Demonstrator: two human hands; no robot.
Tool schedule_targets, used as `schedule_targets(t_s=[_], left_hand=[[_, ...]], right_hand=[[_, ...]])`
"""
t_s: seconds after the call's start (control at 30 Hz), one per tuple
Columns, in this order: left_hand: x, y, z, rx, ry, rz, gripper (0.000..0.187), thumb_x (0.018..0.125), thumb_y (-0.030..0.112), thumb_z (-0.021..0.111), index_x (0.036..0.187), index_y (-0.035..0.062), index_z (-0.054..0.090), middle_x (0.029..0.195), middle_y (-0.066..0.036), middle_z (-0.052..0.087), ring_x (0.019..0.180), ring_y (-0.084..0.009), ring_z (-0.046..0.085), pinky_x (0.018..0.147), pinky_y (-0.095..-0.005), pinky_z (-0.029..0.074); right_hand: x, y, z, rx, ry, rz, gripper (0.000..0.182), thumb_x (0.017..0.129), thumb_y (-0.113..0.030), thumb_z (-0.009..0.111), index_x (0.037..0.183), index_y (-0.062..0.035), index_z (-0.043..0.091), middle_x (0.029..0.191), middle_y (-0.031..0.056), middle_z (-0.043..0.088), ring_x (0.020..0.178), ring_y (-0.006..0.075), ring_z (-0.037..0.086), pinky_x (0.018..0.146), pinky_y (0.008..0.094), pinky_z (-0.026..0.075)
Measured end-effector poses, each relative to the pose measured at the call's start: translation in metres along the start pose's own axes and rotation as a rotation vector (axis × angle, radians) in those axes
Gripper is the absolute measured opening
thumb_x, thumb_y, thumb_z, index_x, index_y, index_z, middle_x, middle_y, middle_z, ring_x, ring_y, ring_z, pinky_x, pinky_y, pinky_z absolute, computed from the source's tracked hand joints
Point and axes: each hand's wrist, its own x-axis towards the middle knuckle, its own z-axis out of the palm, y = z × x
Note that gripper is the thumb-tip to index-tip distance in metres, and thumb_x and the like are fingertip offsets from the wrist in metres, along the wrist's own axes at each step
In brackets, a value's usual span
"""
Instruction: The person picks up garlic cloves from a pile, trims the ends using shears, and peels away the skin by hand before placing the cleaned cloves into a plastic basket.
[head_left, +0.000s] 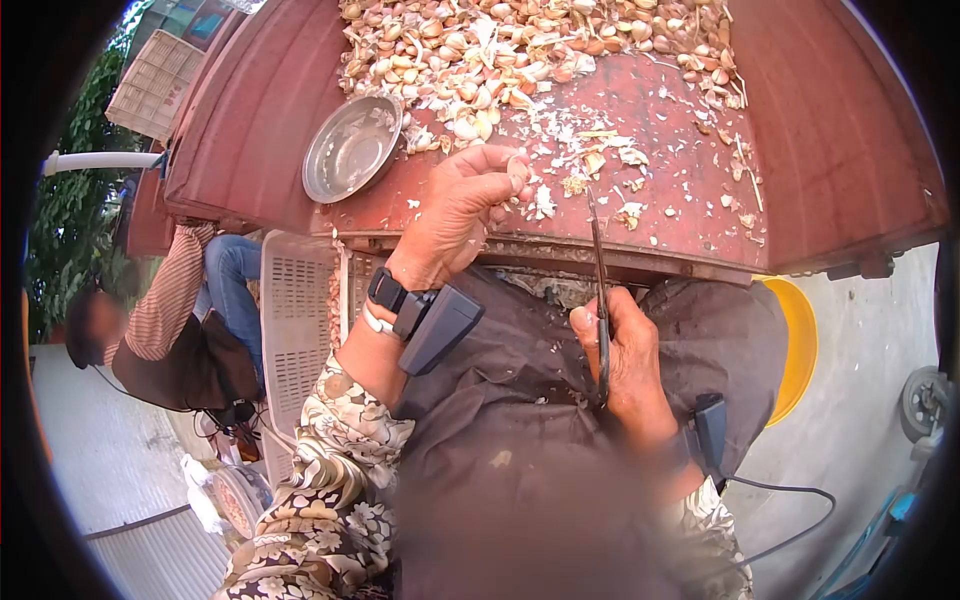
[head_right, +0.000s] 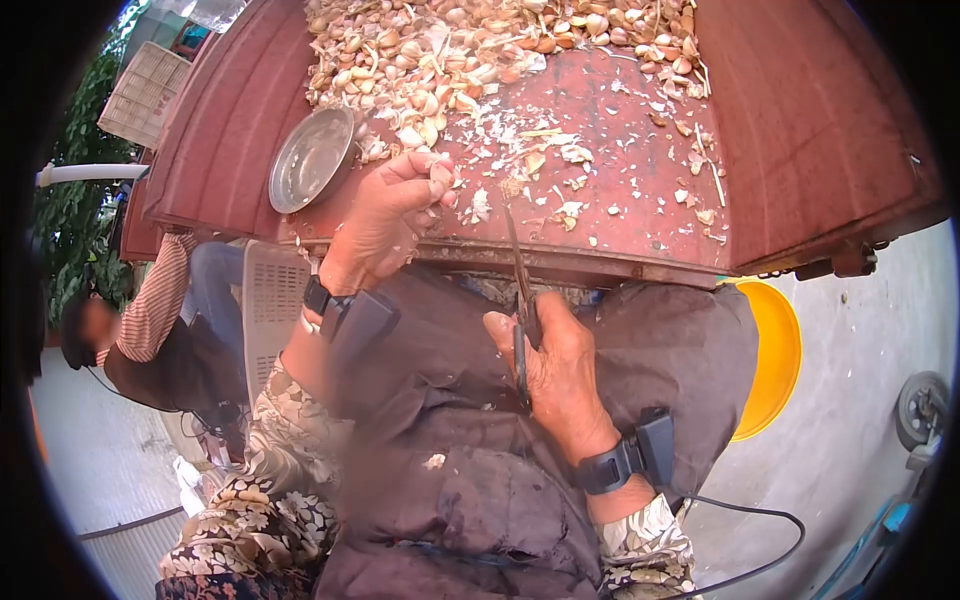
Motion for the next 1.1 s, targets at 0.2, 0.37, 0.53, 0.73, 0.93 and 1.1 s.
schedule_targets(t_s=[0.2,0.37,0.53,0.73,0.93,1.1], left_hand=[[-0.031,-0.024,0.038,-0.402,0.0,0.066,0.016,0.085,0.005,0.066,0.1,0.0057,0.061,0.088,-0.002,0.063,0.078,-0.0094,0.06,0.059,-0.0172,0.043],[-0.037,-0.031,0.047,-0.521,0.035,0.132,0.016,0.085,0.005,0.066,0.1,0.0055,0.062,0.088,-0.002,0.063,0.08,-0.0103,0.06,0.063,-0.0194,0.045],[-0.04,-0.041,0.045,-0.456,0.021,0.169,0.019,0.085,0.002,0.064,0.104,0.0042,0.061,0.095,-0.004,0.061,0.085,-0.0109,0.058,0.07,-0.0215,0.046],[-0.037,-0.049,0.048,-0.411,0.026,0.241,0.02,0.085,0.002,0.064,0.105,0.0041,0.06,0.097,-0.006,0.06,0.087,-0.0132,0.058,0.077,-0.0229,0.046],[-0.036,-0.051,0.045,-0.522,0.032,0.188,0.016,0.086,0.003,0.064,0.101,0.0038,0.06,0.098,-0.007,0.061,0.086,-0.0139,0.058,0.075,-0.0235,0.047],[-0.075,-0.016,0.02,-0.526,0.11,0.22,0.013,0.087,0.003,0.06,0.1,0.0022,0.059,0.098,-0.008,0.059,0.086,-0.0159,0.056,0.075,-0.0248,0.047]], right_hand=[[-0.007,-0.005,0.0,-0.143,-0.061,0.028,0.042,0.082,-0.038,0.068,0.083,-0.0009,0.049,0.066,0.0111,0.051,0.06,0.0216,0.049,0.059,0.0351,0.043],[-0.01,-0.004,0.002,-0.213,-0.038,-0.066,0.039,0.084,-0.035,0.066,0.086,0.0006,0.05,0.066,0.0114,0.048,0.062,0.017,0.045,0.06,0.0341,0.042],[-0.01,-0.007,0.001,-0.178,-0.054,-0.078,0.042,0.083,-0.036,0.067,0.082,0.0001,0.046,0.067,0.015,0.05,0.062,0.0277,0.048,0.059,0.0377,0.042],[-0.01,-0.005,-0.001,-0.139,-0.059,-0.053,0.044,0.083,-0.035,0.069,0.075,0.0003,0.044,0.063,0.0143,0.048,0.058,0.0264,0.047,0.056,0.038,0.041],[-0.013,-0.006,0.004,0.219,-0.158,0.223,0.043,0.089,-0.04,0.062,0.073,-0.002,0.048,0.056,0.0028,0.046,0.049,0.0096,0.043,0.045,0.0268,0.037],[-0.009,-0.004,0.002,0.391,-0.037,0.223,0.046,0.094,-0.045,0.051,0.077,-0.0023,0.053,0.057,-0.0007,0.047,0.045,0.0043,0.044,0.041,0.0201,0.036]])
